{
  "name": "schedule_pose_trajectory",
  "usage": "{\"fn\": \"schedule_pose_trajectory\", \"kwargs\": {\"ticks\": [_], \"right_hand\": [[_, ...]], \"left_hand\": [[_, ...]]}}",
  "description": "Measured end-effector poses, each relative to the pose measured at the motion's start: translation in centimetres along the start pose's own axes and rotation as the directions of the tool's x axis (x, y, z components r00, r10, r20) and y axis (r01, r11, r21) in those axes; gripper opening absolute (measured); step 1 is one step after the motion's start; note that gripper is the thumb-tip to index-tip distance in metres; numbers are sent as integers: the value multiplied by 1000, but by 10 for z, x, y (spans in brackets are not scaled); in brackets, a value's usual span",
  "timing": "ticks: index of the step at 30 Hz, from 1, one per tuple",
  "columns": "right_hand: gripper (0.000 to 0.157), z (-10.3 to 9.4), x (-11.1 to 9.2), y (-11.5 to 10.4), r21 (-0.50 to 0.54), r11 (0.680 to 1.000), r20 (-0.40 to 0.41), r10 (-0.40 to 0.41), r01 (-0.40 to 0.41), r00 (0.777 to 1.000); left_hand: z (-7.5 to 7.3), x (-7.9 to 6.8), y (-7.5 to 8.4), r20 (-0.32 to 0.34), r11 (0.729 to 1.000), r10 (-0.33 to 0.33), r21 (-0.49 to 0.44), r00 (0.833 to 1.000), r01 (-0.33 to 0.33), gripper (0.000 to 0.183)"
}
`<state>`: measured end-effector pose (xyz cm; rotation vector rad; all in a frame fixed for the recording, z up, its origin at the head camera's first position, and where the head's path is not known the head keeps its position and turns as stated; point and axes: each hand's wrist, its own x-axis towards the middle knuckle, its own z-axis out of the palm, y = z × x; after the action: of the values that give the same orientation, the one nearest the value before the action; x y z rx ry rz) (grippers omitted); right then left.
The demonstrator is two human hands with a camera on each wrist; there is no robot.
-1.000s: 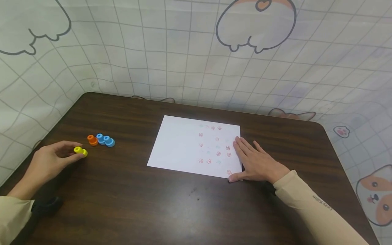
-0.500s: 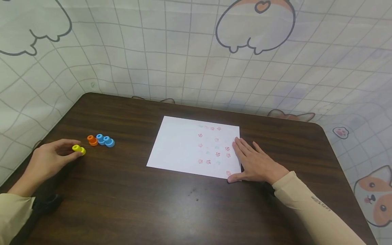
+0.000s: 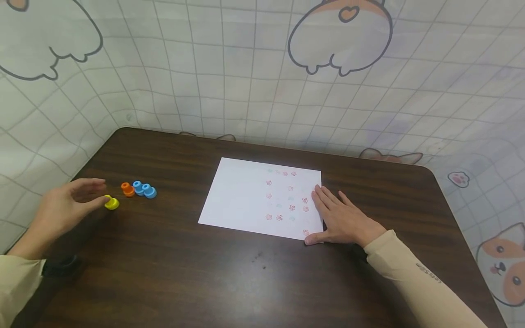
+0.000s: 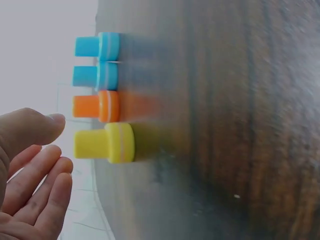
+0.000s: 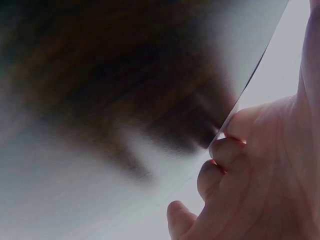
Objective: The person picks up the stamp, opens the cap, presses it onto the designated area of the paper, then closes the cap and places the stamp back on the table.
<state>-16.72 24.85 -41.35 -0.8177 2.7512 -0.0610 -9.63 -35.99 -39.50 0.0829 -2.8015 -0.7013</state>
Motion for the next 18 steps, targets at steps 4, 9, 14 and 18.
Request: {"fn": "schedule_pose_trajectory", "kwargs": {"ticks": [4,9,14,18], "right_hand": [[132,1,0,0,11,1000,5,8,-8,1000],[131,0,0,-1,20,1000,-7,-2,2,1000],[131,0,-1,-1,19,1000,-10,-4,4,1000],[131,1,-1,0,19,1000,-17,-6,6,1000]], "left_hand": [[-1,2,6,-18,1000,23,-16,1000,-23,44],[1,6,14,-2,999,25,-31,1000,-25,47],[6,9,21,26,999,33,-32,999,-32,48],[9,12,26,33,998,58,-34,998,-56,45]]}}
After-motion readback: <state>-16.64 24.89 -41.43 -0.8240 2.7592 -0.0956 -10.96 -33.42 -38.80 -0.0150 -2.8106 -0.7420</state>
